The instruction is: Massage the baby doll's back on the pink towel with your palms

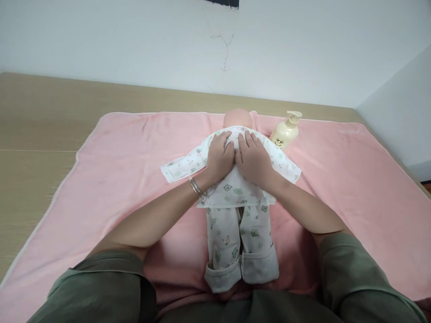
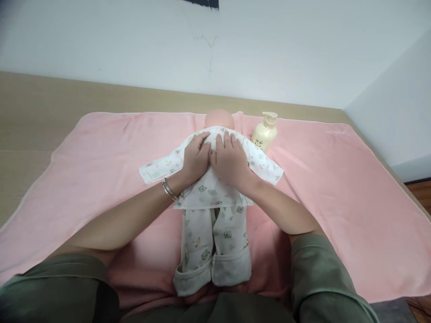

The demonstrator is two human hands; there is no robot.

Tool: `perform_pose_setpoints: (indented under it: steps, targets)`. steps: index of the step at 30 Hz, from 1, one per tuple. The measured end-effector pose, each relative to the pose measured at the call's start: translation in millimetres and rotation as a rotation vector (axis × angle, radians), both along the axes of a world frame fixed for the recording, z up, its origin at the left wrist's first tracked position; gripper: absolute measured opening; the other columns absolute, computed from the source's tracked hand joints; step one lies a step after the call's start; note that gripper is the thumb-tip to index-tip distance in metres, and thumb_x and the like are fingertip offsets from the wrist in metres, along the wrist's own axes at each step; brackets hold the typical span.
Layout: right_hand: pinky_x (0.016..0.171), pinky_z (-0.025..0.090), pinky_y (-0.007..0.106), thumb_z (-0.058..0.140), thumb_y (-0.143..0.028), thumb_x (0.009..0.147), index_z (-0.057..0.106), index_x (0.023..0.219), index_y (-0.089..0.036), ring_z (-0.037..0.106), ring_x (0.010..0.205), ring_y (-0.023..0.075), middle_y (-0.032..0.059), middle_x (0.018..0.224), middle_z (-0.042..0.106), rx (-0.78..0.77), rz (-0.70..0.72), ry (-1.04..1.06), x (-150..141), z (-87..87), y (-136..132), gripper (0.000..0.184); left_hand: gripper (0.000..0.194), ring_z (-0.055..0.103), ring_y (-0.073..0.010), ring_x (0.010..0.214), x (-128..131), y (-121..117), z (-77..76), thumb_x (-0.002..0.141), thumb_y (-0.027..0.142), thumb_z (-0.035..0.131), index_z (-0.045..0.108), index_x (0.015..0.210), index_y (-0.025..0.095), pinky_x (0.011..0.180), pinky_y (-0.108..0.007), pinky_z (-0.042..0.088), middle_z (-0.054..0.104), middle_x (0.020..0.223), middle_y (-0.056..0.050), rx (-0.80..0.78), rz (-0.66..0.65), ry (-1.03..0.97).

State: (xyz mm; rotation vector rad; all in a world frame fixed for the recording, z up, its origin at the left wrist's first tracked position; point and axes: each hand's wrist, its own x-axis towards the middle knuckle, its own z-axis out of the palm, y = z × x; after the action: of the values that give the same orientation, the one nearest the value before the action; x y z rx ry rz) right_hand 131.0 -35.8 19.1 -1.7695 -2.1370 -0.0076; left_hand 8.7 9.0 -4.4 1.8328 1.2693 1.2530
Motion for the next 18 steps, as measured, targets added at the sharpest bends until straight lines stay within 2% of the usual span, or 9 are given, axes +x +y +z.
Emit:
perform_pose_setpoints:
  steps: [4, 7, 10, 13, 18]
  targets:
    - [0.124, 0.025, 0.054, 0.035, -0.022, 0.096, 0.044, 0.146, 0.001, 0.029, 0.149, 0.038, 0.0211, 0.156, 0.04, 0.017, 0.084, -0.04, -11.5, 1.5, -19.0, 0.055, 0.039, 0.058, -0.0252, 0.12, -1.4, 1.0, 1.4, 0.086, 0.019, 0.04, 0.067, 0.114, 0.015, 0.112, -0.043, 0.043, 0.067, 0.125, -0.01, 0.018, -0.021, 0.04]
    - [0.125, 0.024, 0.051, 0.033, -0.02, 0.096, 0.045, 0.146, -0.002, 0.03, 0.15, 0.0333, 0.0163, 0.157, 0.04, -0.025, 0.118, -0.012, -5.2, 4.8, -8.5, 0.054, 0.042, 0.059, -0.024, 0.12, -1.4, 1.7, 1.1, 0.086, 0.019, 0.036, 0.066, 0.115, 0.015, 0.111, -0.043, 0.044, 0.068, 0.125, -0.009, 0.057, -0.026, 0.105]
    - [0.125, 0.024, 0.046, 0.032, -0.027, 0.098, 0.04, 0.146, 0.004, 0.032, 0.149, 0.0309, 0.0209, 0.156, 0.039, -0.107, 0.036, 0.03, 9.8, 7.6, 13.1, 0.058, 0.044, 0.057, -0.0239, 0.124, -0.3, 2.6, -1.3, 0.085, 0.02, 0.036, 0.064, 0.119, 0.015, 0.114, -0.044, 0.042, 0.066, 0.13, -0.008, 0.095, -0.021, 0.187]
    - [0.124, 0.028, 0.046, 0.033, -0.034, 0.1, 0.04, 0.145, 0.007, 0.036, 0.147, 0.033, 0.0248, 0.153, 0.042, -0.158, -0.065, 0.047, 19.3, 8.1, 25.2, 0.061, 0.047, 0.055, -0.0241, 0.129, 0.7, 5.1, -3.2, 0.085, 0.021, 0.036, 0.063, 0.122, 0.014, 0.117, -0.043, 0.041, 0.064, 0.133, -0.009, 0.091, -0.01, 0.245]
    - [0.118, 0.034, 0.051, 0.03, -0.028, 0.1, 0.049, 0.138, 0.004, 0.045, 0.14, 0.0353, 0.0264, 0.144, 0.053, -0.066, -0.078, -0.036, 8.8, 4.8, 10.0, 0.054, 0.051, 0.049, -0.0295, 0.136, 1.1, 12.8, -1.3, 0.085, 0.026, 0.039, 0.059, 0.128, 0.007, 0.121, -0.048, 0.035, 0.057, 0.141, -0.016, 0.068, -0.025, 0.413]
